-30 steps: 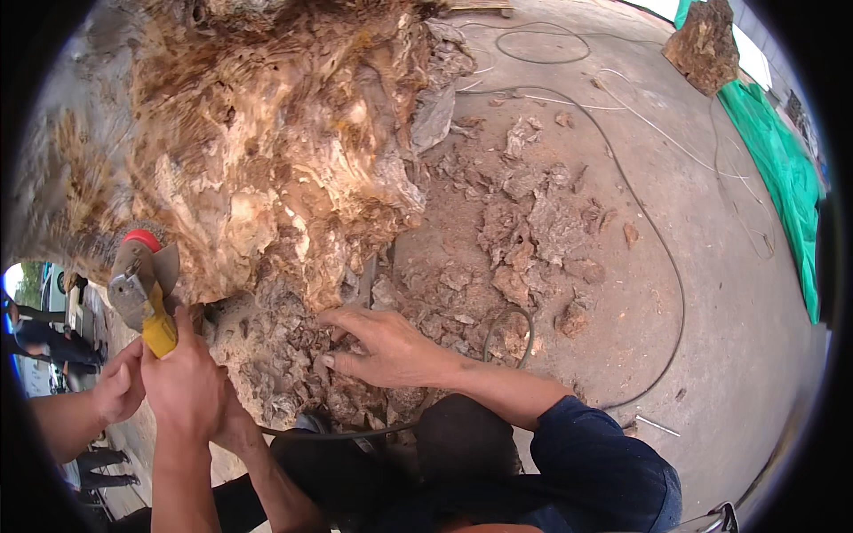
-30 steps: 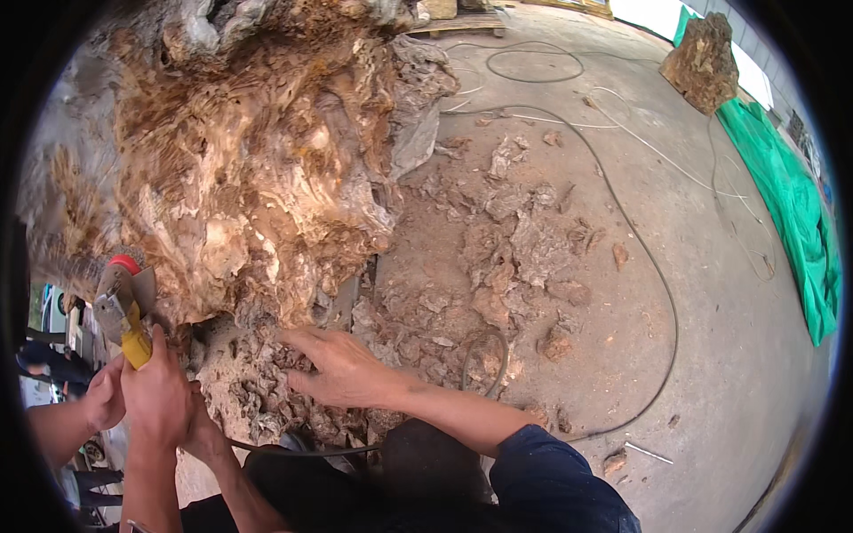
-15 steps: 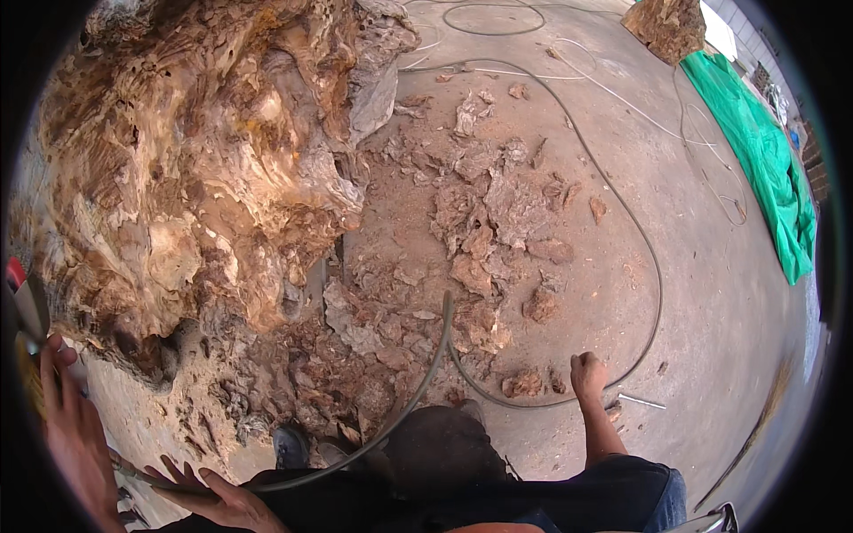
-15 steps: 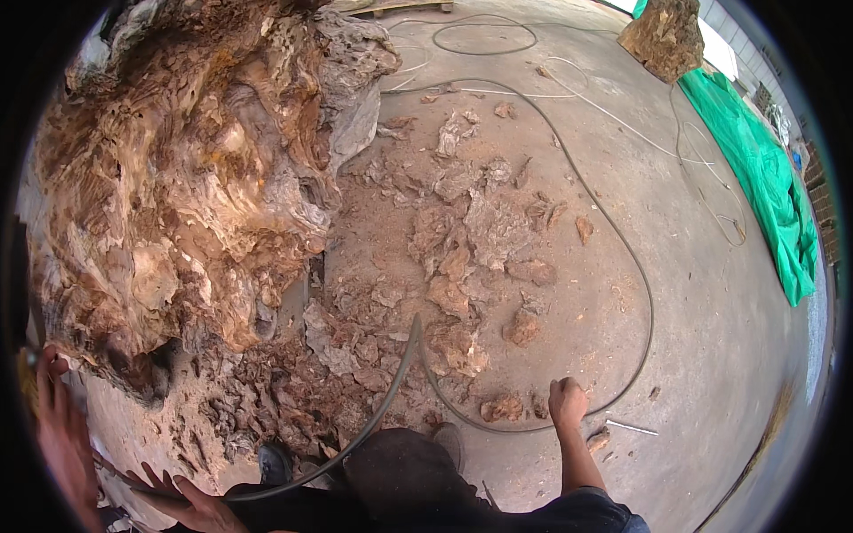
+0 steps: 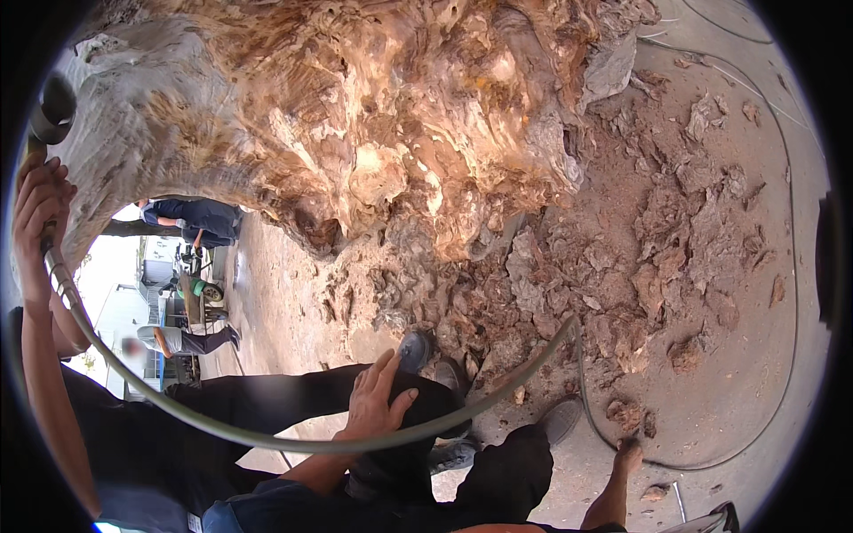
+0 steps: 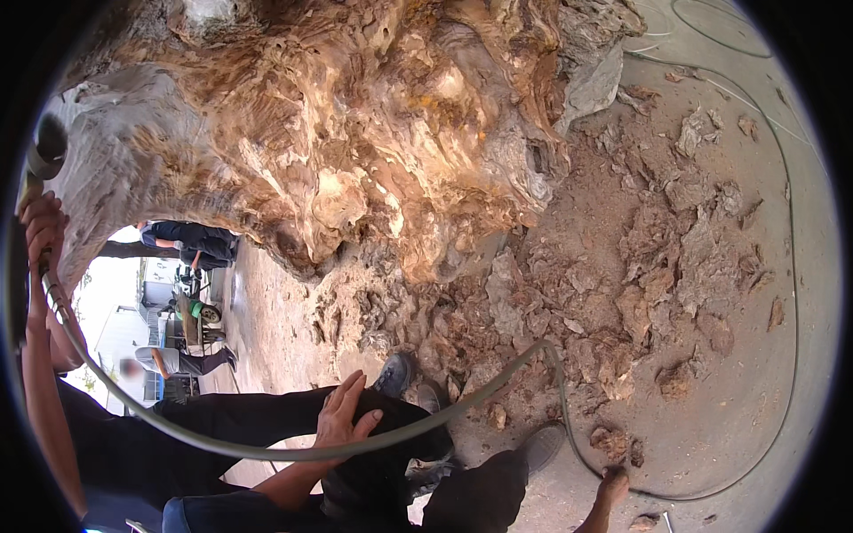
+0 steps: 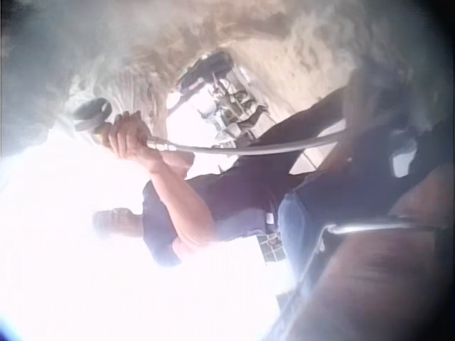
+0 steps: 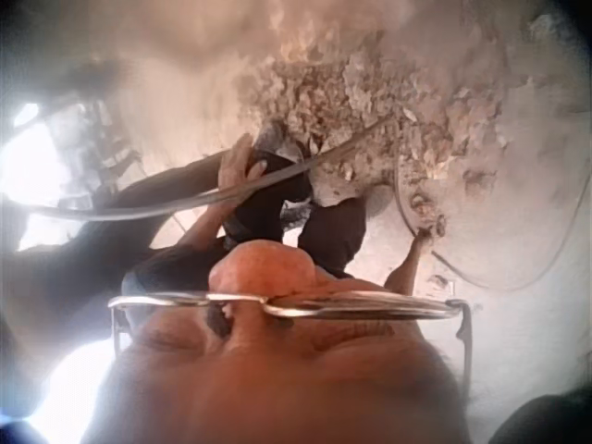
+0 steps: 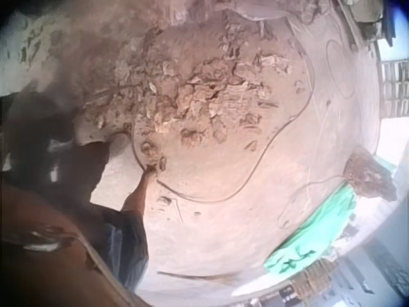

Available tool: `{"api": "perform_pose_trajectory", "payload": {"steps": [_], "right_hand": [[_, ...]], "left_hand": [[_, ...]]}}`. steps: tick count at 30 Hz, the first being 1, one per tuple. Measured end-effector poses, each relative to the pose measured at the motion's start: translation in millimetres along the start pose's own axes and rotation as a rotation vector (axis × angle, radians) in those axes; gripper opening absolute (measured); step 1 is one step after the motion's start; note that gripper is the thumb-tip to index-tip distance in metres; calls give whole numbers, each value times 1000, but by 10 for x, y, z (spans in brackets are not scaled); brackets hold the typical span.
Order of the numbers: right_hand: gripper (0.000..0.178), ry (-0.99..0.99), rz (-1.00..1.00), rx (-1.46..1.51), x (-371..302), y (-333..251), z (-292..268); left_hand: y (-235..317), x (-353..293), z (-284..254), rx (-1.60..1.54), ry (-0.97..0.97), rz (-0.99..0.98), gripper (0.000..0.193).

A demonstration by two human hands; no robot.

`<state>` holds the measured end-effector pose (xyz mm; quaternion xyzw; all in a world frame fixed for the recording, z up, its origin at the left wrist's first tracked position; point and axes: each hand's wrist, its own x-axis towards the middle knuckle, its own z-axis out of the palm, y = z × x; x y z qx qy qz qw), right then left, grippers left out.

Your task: The person carves a large piece of wood using a chisel and hammer, then switches to an angle grinder to smooth and shape the surface. Wood chips accumulate on the floor as the person works on different sections of the log.

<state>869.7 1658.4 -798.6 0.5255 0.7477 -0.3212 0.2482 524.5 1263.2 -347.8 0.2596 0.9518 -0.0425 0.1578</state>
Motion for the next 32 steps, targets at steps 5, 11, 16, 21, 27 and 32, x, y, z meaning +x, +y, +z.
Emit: {"api": "perform_pose_trajectory", "payload": {"steps": [5,11,16,21,27,32], "right_hand": [[54,-248,-2,111,-193,-321,-277],[79,-407,193,678,-1686,-821,-139],[68,-447,331,865,-3142,-1050,-690],[59,-386,339,760,-4113,-851,-1480],[57,-461,187,458,-4367,-362,-2233],[56,-484,90,210,-4241,75,-3004]], "left_hand": [[262,-488,-240,-62,-67,-142,69],[478,-773,-554,-249,-328,-429,106],[781,-562,-537,-383,-570,-413,108],[711,-1129,-754,-454,-527,-408,97],[811,-1974,-809,-467,-538,-492,85],[1158,-2614,-905,-553,-453,-562,77]]}}
